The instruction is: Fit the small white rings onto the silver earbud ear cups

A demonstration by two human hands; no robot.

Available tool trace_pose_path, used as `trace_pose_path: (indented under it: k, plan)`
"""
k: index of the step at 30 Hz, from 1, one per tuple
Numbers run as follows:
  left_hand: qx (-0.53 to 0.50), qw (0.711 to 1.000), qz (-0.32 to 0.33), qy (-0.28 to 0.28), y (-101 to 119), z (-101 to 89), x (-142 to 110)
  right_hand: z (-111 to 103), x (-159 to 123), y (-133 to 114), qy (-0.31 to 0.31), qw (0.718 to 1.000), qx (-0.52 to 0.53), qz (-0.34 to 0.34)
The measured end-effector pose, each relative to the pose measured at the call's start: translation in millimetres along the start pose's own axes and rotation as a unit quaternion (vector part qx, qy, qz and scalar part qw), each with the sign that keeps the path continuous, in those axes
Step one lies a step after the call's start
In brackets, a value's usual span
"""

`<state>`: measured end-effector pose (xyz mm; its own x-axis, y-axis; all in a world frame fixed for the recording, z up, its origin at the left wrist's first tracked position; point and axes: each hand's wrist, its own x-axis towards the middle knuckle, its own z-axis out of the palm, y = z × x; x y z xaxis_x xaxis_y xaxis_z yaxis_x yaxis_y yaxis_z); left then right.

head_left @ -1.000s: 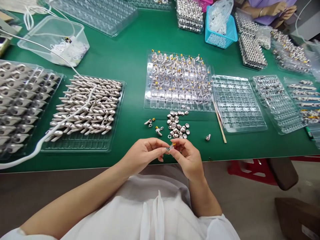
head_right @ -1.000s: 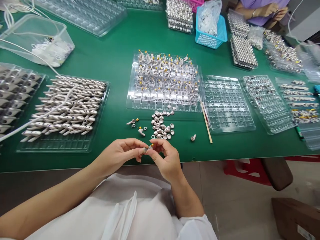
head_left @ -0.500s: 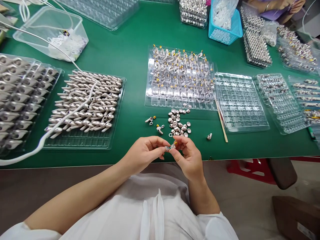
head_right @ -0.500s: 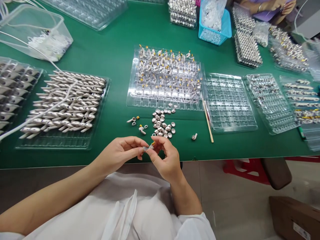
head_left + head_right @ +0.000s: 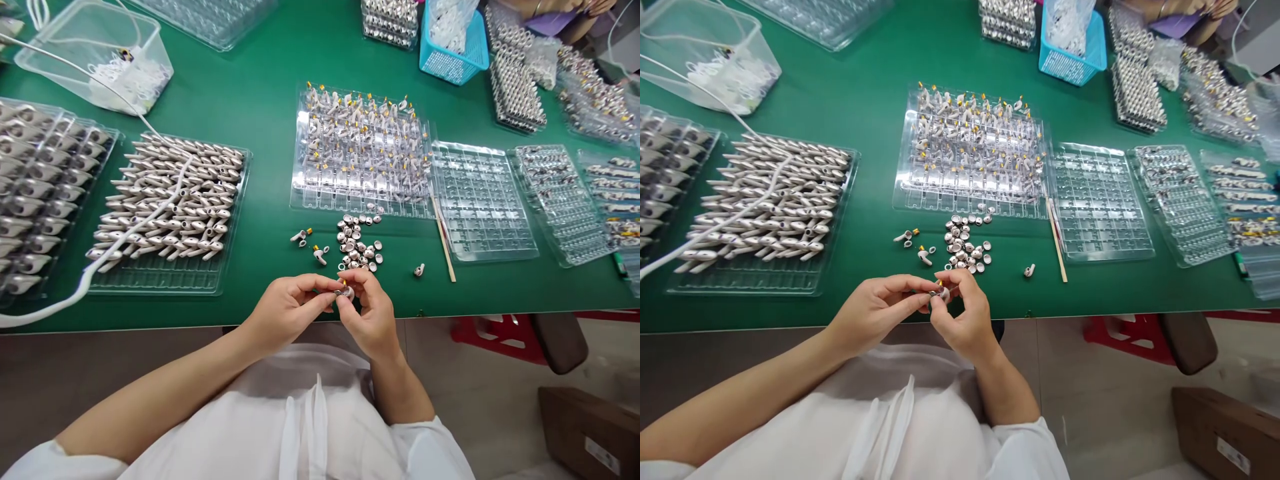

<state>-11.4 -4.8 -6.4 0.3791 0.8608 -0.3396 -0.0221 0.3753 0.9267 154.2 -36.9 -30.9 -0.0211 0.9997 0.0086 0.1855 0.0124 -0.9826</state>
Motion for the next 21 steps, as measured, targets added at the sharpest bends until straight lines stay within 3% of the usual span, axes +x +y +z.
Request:
trace_pose_path:
  k: [7, 13, 21]
  plan:
    - [-0.027, 1.0, -0.012, 0.007, -0.3, 1.9, -4.6, 6.1, -0.2, -6.8, -0.001, 0.998, 0.056, 0.04]
    - [-0.006, 0.999, 0.012, 0.029, -1.1, 5.1, -11.0, 16.5, 1.1, -3.2, 0.017, 0.989, 0.145, 0.0]
    - [0.018, 0.998, 0.032, 0.059, -1.1, 8.4, -15.2, 22.7, 0.5, -2.4, 0.022, 0.988, 0.152, 0.017]
